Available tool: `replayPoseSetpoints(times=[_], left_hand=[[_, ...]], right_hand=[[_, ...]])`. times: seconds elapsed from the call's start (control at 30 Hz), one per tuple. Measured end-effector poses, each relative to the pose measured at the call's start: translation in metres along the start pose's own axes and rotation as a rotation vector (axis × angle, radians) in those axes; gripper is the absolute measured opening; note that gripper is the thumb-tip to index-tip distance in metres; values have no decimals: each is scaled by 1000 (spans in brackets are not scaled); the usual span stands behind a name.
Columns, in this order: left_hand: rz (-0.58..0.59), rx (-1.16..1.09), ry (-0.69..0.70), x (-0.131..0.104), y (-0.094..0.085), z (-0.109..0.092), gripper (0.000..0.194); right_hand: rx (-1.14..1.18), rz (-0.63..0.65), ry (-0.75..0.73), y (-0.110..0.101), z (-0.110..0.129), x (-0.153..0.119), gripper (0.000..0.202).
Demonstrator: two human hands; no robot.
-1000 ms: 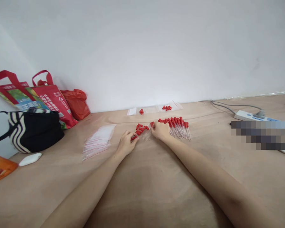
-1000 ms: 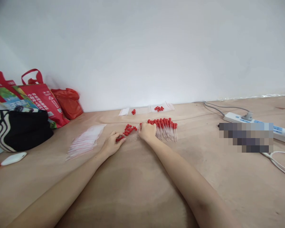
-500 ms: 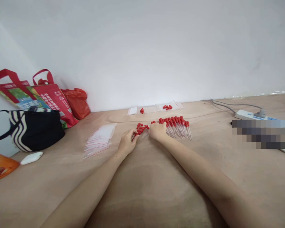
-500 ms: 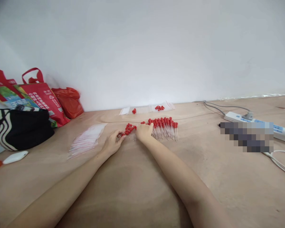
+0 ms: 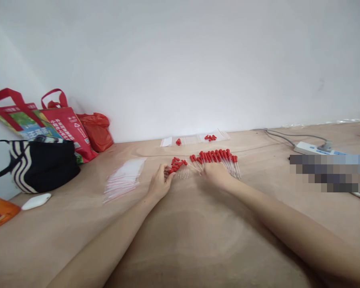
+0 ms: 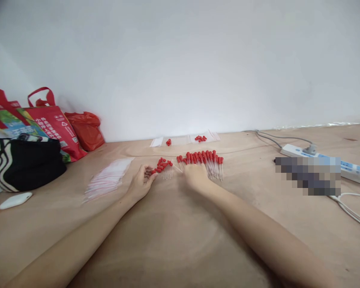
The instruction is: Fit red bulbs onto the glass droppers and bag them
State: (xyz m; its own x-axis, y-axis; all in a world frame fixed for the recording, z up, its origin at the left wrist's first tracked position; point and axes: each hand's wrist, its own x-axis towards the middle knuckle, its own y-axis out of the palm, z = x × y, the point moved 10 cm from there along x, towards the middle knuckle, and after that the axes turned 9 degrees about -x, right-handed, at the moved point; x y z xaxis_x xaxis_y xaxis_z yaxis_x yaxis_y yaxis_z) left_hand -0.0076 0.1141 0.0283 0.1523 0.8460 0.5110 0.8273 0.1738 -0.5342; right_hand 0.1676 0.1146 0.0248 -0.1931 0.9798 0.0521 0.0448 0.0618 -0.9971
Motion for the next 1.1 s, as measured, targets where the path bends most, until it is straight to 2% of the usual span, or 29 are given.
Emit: replayPoseSetpoints(times=[0.1,0.23,0.37,0.5,0.63,0.77,0.87,1.1], left_hand=[[33,-33,64,-3,7,-15,14],[156,-119,93,-12,28,-34,6],[276,-246,21,-24,49,-38,4],[345,-105,47,-27,54,-42,9],[364,71,161,-27,54,-51,23],[312,103,236,-27,52,-62,19],[278,108,201,-27,52,-63,18],[277,127,110,-29,56,-61,15]], right_hand=[[-22,-50,-90,6,-24,-27,24],[27,-137,-209,12,-44,-47,17],[213,-167,-281,10,-47,-44,14],[404,-155,-261,13,-43,-31,24],[418,-89,-211,28,-37,-26,18],[268,-227,-195,20,-29,-36,16],[260,-297,-204,14,-21,-44,15],[339,-322,-248,7,-12,-50,17]])
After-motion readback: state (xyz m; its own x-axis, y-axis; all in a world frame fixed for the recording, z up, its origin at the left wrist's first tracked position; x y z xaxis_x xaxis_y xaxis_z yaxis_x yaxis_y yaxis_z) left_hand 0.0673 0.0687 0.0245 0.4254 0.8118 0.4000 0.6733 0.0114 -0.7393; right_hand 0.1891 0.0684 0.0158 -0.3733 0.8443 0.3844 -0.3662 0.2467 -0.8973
